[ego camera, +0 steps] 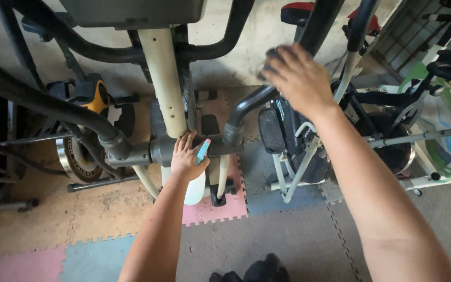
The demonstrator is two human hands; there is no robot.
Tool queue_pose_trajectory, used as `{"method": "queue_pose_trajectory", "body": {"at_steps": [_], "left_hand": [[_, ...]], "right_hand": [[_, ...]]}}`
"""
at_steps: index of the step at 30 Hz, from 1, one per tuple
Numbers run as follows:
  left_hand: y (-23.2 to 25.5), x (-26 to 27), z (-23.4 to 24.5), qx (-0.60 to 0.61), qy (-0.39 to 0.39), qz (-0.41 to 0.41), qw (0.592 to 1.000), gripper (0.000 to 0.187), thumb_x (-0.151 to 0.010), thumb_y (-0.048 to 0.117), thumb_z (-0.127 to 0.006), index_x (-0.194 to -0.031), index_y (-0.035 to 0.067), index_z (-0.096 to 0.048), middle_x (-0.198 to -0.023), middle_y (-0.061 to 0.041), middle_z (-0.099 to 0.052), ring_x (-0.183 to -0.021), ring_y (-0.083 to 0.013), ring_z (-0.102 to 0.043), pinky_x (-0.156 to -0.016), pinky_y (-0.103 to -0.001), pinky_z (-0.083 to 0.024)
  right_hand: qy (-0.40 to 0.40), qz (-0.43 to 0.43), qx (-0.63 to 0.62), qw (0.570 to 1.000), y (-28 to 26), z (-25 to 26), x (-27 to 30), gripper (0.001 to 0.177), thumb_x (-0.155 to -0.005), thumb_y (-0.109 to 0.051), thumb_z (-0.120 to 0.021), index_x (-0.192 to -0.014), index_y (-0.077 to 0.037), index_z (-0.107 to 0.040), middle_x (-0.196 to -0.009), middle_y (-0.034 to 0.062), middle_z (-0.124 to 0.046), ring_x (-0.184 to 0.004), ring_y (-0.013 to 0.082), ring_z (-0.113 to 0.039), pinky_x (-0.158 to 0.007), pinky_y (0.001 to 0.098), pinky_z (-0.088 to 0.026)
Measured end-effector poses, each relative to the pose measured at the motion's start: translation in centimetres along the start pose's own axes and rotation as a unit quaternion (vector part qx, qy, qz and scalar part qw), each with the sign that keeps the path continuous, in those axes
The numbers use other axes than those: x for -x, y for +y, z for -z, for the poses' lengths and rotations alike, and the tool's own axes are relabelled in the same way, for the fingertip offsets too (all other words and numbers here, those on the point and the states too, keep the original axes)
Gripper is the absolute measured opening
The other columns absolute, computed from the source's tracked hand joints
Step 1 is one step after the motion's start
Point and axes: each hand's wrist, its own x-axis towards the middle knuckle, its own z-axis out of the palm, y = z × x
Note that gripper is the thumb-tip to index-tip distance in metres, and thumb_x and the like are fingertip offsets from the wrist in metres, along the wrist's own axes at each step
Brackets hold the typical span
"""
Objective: Cleaning various exercise machines in a gym using a spray bottle and a cloth.
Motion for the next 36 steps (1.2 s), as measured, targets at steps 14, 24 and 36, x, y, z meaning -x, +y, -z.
{"method": "queue_pose_trajectory", "body": {"at_steps": [14, 24, 36], "left_hand": [[1.4, 0.2, 0.0, -0.012, 0.053, 0.003, 0.999, 0.062, -0.071, 0.035, -0.073, -0.131, 0.024, -0.069, -0.155, -0.016, -0.045, -0.145, -0.0381, -0.037, -0.122, -0.052, -0.025], [4.9, -0.7, 0.7, -0.035, 0.053, 0.051, 0.997, 0.066, -0.064, 0.031, -0.075, -0.127, 0.018, -0.063, -0.148, -0.016, -0.045, -0.142, -0.0387, -0.038, -0.122, -0.056, -0.022], [5.5, -0.7, 0.1, -0.038, 0.086, 0.071, 0.993, 0.074, -0.063, 0.03, -0.076, -0.133, 0.018, -0.056, -0.151, -0.015, -0.043, -0.144, -0.0401, -0.036, -0.122, -0.058, -0.021]], "right_hand": [[0.067, -0.207, -0.168, 0.961, -10.1, -3.7, -3.4, 0.023, -0.101, -0.03, -0.068, -0.089, -0.01, -0.068, -0.09, 0.0082, -0.069, -0.1, 0.0278, -0.063, -0.112, 0.046, -0.041], [-0.143, -0.175, -0.045, 0.973, -13.5, -5.9, -6.9, 0.033, -0.098, -0.034, -0.051, -0.103, -0.011, -0.074, -0.093, 0.0129, -0.075, -0.095, 0.0327, -0.066, -0.101, 0.0555, -0.04], [-0.542, 0.032, -0.037, 0.839, -17.2, -13.4, -11.0, 0.027, -0.076, -0.005, -0.079, -0.103, -0.01, -0.083, -0.096, 0.006, -0.078, -0.09, 0.0329, -0.07, -0.077, 0.0637, -0.048]]}}
